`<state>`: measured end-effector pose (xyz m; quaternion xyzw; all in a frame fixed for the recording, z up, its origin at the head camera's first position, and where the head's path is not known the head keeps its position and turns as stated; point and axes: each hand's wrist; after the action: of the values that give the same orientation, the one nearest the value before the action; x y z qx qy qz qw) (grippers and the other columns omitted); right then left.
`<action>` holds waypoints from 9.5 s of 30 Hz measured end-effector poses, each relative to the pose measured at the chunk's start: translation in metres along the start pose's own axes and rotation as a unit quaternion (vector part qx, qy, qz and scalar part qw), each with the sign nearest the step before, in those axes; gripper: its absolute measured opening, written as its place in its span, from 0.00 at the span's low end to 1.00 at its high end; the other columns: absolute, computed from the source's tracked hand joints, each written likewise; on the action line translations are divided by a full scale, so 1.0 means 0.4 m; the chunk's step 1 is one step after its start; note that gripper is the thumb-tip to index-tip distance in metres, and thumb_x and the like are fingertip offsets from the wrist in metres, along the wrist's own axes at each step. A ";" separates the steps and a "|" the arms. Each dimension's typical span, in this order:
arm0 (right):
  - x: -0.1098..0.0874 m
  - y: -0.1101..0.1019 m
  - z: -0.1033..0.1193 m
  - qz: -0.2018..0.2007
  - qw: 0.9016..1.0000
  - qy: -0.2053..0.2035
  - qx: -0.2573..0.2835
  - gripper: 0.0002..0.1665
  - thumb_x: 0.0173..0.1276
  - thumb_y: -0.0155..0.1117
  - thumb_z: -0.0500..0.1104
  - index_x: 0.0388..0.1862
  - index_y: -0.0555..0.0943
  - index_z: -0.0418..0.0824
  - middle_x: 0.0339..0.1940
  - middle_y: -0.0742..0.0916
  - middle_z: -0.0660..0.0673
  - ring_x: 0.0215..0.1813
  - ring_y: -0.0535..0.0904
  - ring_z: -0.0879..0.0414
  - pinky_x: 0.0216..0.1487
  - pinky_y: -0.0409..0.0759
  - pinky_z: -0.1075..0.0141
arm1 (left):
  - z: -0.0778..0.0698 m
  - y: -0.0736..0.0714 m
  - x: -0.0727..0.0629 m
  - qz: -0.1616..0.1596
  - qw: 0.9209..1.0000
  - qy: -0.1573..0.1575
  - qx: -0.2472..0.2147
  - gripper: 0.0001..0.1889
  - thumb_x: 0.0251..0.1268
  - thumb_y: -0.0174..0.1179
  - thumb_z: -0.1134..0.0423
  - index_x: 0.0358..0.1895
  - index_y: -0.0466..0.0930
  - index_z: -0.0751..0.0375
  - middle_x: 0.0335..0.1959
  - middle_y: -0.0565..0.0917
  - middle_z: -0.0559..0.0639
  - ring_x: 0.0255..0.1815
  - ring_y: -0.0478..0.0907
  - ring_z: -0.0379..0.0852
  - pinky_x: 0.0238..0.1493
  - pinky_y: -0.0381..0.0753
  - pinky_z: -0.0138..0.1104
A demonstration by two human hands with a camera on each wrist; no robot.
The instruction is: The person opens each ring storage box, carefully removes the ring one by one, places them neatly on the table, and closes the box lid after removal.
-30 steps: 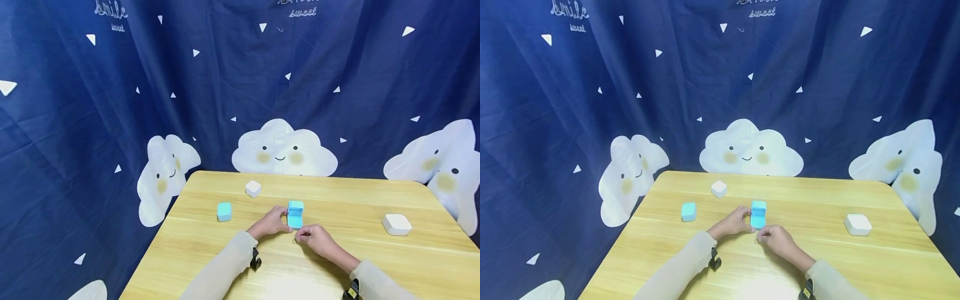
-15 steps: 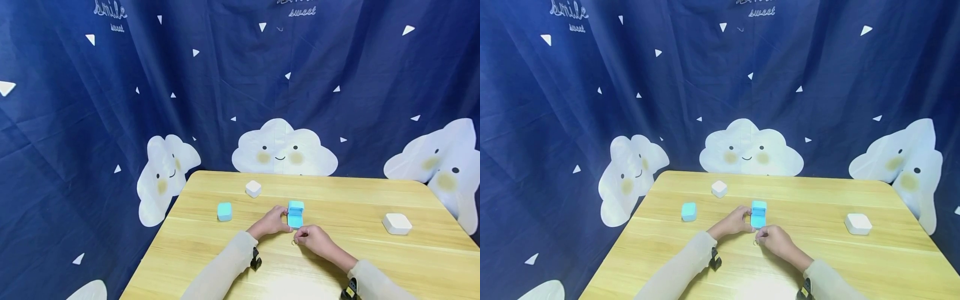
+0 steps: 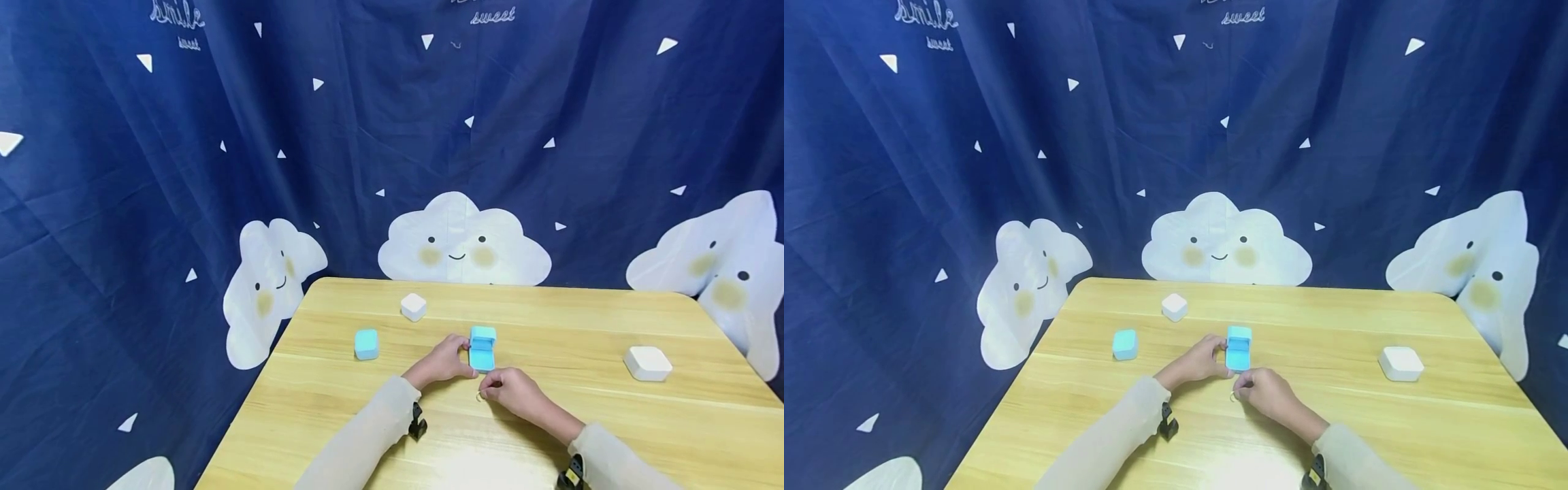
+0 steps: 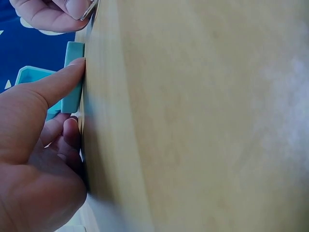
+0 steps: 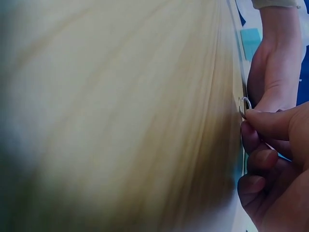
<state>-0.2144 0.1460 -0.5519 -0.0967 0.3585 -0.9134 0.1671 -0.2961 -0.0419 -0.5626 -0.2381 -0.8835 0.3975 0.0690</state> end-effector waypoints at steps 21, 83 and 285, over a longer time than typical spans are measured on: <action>-0.006 0.006 0.005 -0.014 1.000 0.002 -0.020 0.06 0.65 0.70 0.38 0.30 0.87 0.48 0.32 0.87 0.57 0.37 0.81 0.65 0.37 0.79 0.70 | 0.003 -0.001 -0.003 0.000 1.000 0.000 -0.010 0.28 0.49 0.79 0.58 0.54 0.79 0.60 0.51 0.77 0.47 0.51 0.75 0.41 0.59 0.76 0.35; 0.175 -0.095 -0.014 -0.078 0.978 0.119 0.154 0.35 0.77 0.58 0.57 0.71 0.71 0.34 0.62 0.79 0.35 0.27 0.75 0.49 0.31 0.78 0.59 | 0.000 -0.008 -0.004 0.008 1.000 0.002 -0.017 0.30 0.50 0.78 0.56 0.56 0.78 0.60 0.52 0.77 0.47 0.51 0.74 0.41 0.62 0.75 0.38; -0.321 -0.520 -0.430 -0.149 0.973 0.129 0.123 0.25 0.78 0.58 0.43 0.62 0.69 0.74 0.30 0.83 0.58 0.26 0.78 0.58 0.24 0.76 0.66 | -0.463 0.196 0.145 0.027 0.995 0.066 0.071 0.38 0.63 0.67 0.41 0.75 0.63 0.36 0.63 0.76 0.30 0.63 0.74 0.30 0.59 0.75 0.28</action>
<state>-0.1956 0.4440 -0.5411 -0.0088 0.2431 -0.9699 -0.0077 -0.2606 0.1544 -0.4994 -0.2819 -0.8397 0.4448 0.1328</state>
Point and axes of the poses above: each hand's wrist, its own x-axis towards the middle knuckle, its own y-axis out of the palm, z = x × y
